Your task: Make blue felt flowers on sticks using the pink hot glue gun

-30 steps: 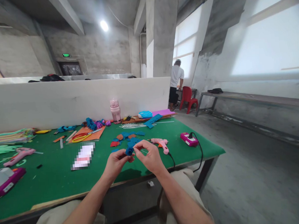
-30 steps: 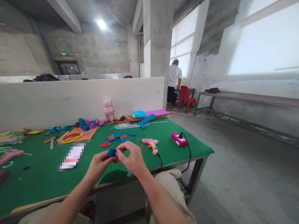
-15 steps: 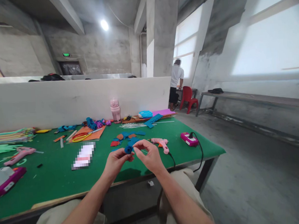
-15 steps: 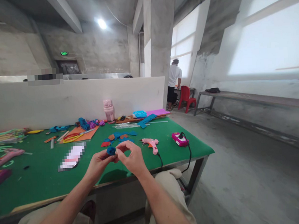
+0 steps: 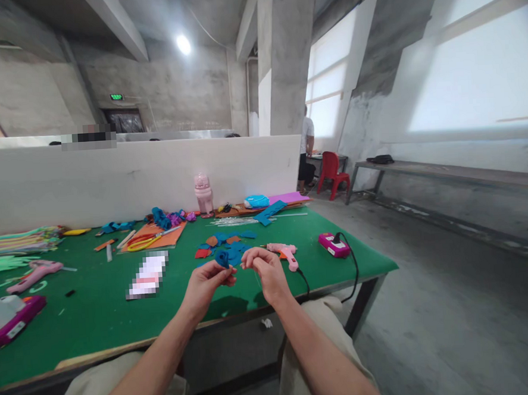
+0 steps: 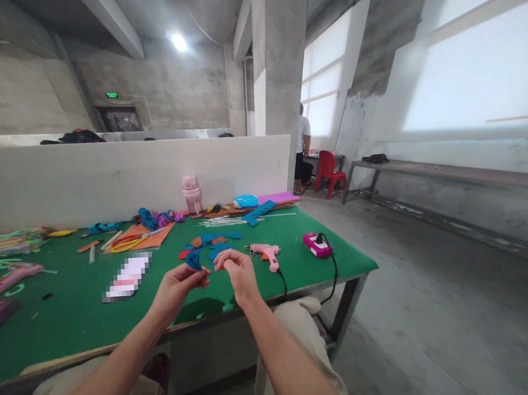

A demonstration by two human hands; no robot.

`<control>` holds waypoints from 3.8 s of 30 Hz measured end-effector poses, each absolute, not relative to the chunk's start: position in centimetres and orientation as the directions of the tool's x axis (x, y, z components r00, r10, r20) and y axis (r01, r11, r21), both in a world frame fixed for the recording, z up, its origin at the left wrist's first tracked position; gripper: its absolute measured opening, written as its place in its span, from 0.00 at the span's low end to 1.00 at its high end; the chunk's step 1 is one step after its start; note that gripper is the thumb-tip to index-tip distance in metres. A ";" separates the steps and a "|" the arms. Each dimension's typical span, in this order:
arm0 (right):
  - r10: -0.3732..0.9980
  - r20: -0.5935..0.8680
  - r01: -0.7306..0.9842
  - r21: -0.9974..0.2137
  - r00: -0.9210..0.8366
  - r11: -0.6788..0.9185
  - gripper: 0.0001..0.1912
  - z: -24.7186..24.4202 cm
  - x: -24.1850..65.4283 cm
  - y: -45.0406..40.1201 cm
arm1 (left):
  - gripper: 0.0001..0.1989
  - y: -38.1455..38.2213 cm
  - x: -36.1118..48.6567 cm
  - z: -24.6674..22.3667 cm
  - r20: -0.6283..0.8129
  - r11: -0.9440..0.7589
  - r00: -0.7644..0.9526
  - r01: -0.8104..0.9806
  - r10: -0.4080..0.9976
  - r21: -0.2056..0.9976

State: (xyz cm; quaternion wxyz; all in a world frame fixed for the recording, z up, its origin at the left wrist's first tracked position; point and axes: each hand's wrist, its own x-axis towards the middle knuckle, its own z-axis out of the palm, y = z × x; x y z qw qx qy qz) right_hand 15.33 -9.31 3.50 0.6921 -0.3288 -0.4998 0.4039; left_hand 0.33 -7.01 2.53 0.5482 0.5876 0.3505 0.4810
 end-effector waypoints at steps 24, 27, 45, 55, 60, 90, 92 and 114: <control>0.840 0.528 0.243 -0.837 0.127 0.490 0.12 2.7 14.0 -9.5 | 0.09 -6.9 0.7 1.7 0.120 -0.024 0.295 -0.309 0.948 0.951; 0.822 0.551 0.269 -0.821 0.144 0.504 0.09 2.6 13.6 -9.5 | 0.09 -6.9 0.7 1.6 0.118 -0.027 0.295 -0.297 0.948 0.955; 0.845 0.480 0.117 -0.877 0.237 0.466 0.11 2.6 15.4 -8.6 | 0.10 -6.9 1.0 1.3 0.130 -0.076 0.239 -0.225 0.962 0.972; 0.651 0.383 0.187 -0.753 -0.656 0.631 0.09 3.1 15.6 -11.3 | 0.14 -5.7 -0.6 2.3 0.098 -0.067 0.063 -0.380 0.993 0.922; 0.704 0.425 0.286 -0.700 -0.569 0.654 0.06 3.3 14.6 -11.5 | 0.13 -5.7 -0.6 2.2 0.126 -0.102 0.044 -0.353 0.991 0.930; 0.860 0.476 0.406 -0.834 0.187 0.373 0.10 2.1 13.7 -8.7 | 0.09 -7.3 1.4 1.3 0.090 -0.062 0.203 -0.140 0.975 0.988; 0.858 0.474 0.394 -0.840 0.198 0.373 0.10 2.1 13.7 -8.6 | 0.10 -7.3 1.4 1.2 0.081 -0.045 0.238 -0.153 0.968 0.987; 0.874 0.448 0.390 -0.850 0.186 0.353 0.10 2.0 13.6 -8.4 | 0.10 -7.3 1.7 1.0 0.074 -0.020 0.263 -0.202 0.962 0.979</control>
